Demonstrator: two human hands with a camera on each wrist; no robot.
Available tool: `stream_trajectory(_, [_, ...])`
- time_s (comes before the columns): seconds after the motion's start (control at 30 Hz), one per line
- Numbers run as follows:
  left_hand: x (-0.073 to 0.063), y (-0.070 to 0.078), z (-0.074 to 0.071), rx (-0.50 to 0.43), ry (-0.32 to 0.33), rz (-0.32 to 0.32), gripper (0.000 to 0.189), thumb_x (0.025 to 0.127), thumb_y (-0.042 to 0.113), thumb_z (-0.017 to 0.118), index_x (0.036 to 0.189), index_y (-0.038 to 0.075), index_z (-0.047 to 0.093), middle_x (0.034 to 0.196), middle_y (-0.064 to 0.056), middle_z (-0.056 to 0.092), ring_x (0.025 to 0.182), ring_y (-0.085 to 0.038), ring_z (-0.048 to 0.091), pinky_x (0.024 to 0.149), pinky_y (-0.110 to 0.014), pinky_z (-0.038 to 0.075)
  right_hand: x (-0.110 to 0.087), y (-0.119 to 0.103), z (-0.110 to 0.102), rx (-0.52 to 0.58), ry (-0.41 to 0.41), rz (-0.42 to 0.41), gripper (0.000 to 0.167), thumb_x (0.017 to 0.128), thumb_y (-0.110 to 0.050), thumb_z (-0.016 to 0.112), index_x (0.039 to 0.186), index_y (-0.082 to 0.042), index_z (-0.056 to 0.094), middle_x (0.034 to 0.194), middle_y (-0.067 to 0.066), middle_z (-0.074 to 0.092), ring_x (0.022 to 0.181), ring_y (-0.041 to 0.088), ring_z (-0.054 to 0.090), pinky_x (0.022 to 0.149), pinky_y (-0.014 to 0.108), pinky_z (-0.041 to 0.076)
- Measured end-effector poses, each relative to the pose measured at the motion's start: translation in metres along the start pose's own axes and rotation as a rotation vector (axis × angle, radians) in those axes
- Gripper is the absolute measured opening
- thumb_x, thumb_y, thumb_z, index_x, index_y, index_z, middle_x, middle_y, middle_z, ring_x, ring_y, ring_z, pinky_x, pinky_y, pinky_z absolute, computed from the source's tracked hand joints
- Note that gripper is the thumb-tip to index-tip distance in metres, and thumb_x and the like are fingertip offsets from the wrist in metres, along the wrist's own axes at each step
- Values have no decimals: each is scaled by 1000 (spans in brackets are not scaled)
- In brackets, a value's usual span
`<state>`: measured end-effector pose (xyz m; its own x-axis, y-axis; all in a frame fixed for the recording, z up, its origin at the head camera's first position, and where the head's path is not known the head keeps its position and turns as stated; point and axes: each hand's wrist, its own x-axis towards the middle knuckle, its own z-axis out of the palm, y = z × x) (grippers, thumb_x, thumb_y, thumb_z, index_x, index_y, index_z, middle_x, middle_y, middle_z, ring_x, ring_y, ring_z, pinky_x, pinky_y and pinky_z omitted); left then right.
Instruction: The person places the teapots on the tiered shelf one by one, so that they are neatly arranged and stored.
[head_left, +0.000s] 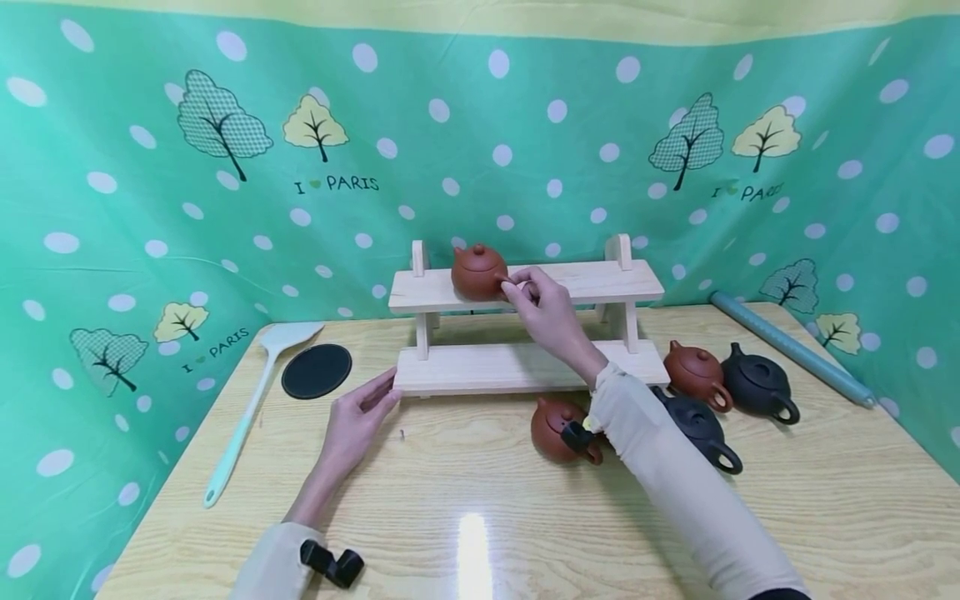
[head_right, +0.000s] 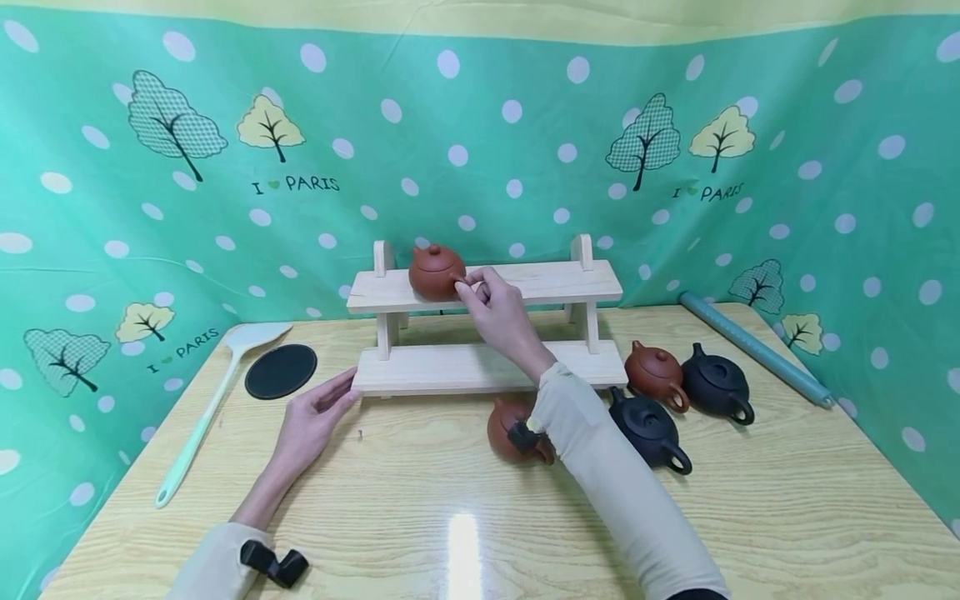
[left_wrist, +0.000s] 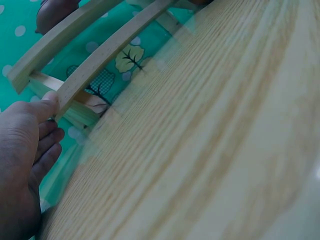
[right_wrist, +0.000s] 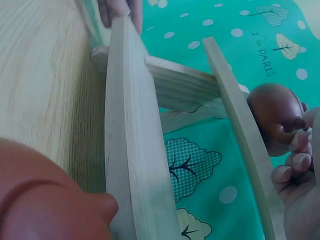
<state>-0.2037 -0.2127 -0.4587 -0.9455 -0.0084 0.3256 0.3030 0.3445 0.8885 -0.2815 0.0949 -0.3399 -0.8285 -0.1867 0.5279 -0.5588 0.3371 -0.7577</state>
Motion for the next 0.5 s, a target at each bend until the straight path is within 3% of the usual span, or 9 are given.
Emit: stream_trajectory(0.5, [0,2,0,-12,-6,-6,42,99,14,73,137,-1,65,130,-19,67,120,-31,65,91,-13,51,-28,5,-30,41,-57,147,27,109,-25,56,121,-2,63,66,6,46,59,22,41,54,30,34])
